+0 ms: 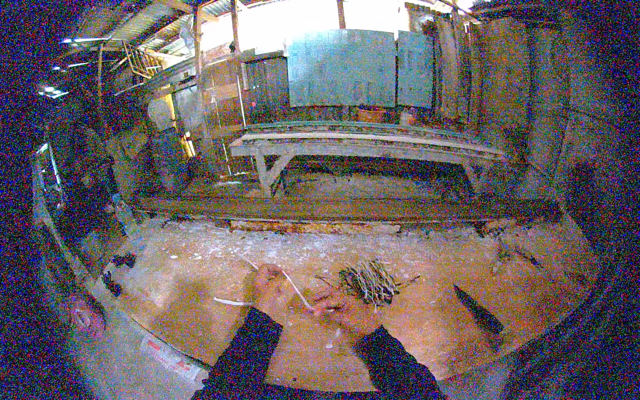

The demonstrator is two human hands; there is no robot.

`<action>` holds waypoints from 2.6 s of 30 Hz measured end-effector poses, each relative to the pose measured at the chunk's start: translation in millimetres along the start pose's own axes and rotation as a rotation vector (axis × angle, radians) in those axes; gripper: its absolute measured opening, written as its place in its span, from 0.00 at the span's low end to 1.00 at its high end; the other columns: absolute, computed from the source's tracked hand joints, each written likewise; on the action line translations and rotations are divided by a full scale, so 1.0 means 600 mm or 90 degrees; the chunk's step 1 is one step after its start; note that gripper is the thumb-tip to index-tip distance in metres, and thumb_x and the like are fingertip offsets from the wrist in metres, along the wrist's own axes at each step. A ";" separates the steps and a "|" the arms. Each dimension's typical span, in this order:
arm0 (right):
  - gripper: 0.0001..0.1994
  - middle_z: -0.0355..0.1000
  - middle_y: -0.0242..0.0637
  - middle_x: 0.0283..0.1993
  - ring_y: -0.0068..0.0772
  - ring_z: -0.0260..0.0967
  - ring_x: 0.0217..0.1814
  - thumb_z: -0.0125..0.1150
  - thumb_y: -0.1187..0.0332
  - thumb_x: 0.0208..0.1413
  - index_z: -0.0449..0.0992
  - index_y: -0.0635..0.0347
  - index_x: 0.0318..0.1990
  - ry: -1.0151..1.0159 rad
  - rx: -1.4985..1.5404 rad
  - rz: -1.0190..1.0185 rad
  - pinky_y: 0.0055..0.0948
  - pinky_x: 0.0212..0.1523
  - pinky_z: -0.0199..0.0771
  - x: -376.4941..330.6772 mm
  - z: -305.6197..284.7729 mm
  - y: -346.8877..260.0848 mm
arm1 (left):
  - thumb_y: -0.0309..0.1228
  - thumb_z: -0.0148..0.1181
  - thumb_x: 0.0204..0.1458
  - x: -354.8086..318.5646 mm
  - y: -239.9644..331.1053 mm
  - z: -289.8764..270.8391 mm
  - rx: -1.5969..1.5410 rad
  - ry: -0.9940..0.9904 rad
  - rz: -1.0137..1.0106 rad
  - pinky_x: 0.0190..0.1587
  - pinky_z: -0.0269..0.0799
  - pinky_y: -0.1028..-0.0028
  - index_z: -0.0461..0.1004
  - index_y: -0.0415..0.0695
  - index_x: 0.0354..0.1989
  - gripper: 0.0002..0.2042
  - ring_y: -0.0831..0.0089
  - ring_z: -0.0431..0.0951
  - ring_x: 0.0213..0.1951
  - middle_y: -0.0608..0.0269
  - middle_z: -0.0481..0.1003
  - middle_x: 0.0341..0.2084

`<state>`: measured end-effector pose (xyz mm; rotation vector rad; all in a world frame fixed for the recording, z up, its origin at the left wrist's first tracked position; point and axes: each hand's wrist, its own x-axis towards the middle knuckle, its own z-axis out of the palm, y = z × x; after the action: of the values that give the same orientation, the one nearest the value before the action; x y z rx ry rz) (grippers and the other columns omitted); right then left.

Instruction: The person repeatedly picks up white plastic strips, folds and tears them into smaller pieces, and places them on a wooden workbench. A coworker in the background applies a white substance to a long board using a brush and bucket.

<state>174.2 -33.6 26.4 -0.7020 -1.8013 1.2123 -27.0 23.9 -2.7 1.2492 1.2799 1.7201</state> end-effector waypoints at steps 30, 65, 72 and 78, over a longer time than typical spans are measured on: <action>0.06 0.66 0.35 0.26 0.28 0.64 0.32 0.61 0.75 0.37 0.68 0.61 0.21 0.492 -0.227 0.073 0.24 0.35 0.64 0.003 -0.047 0.026 | 0.34 0.61 0.43 -0.058 0.009 0.027 0.090 -0.797 0.036 0.27 0.63 0.81 0.71 0.43 0.26 0.08 0.83 0.66 0.23 0.73 0.69 0.20; 0.05 0.70 0.37 0.36 0.27 0.64 0.43 0.62 0.76 0.38 0.76 0.61 0.27 0.006 0.108 0.072 0.26 0.44 0.63 -0.009 -0.011 0.000 | 0.27 0.62 0.40 -0.011 -0.015 0.014 0.139 -0.244 0.006 0.26 0.65 0.81 0.72 0.40 0.22 0.05 0.82 0.69 0.22 0.66 0.73 0.19; 0.07 0.67 0.30 0.23 0.23 0.65 0.28 0.60 0.78 0.39 0.67 0.60 0.20 0.285 0.090 0.058 0.21 0.33 0.65 0.008 -0.037 0.044 | 0.29 0.61 0.43 -0.035 0.012 0.017 0.112 -0.486 -0.016 0.29 0.65 0.82 0.71 0.40 0.22 0.06 0.81 0.69 0.24 0.68 0.72 0.20; 0.07 0.65 0.29 0.23 0.22 0.62 0.27 0.59 0.78 0.39 0.67 0.60 0.24 0.490 -0.091 0.040 0.21 0.30 0.65 0.004 -0.072 0.071 | 0.31 0.62 0.42 -0.069 0.020 0.043 -0.004 -0.654 0.026 0.29 0.63 0.82 0.70 0.42 0.22 0.08 0.84 0.67 0.26 0.72 0.68 0.21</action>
<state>210.6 4.3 -4.3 -1.1279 -1.2223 0.6994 12.0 -8.1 -1.9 1.7942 0.6120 0.8296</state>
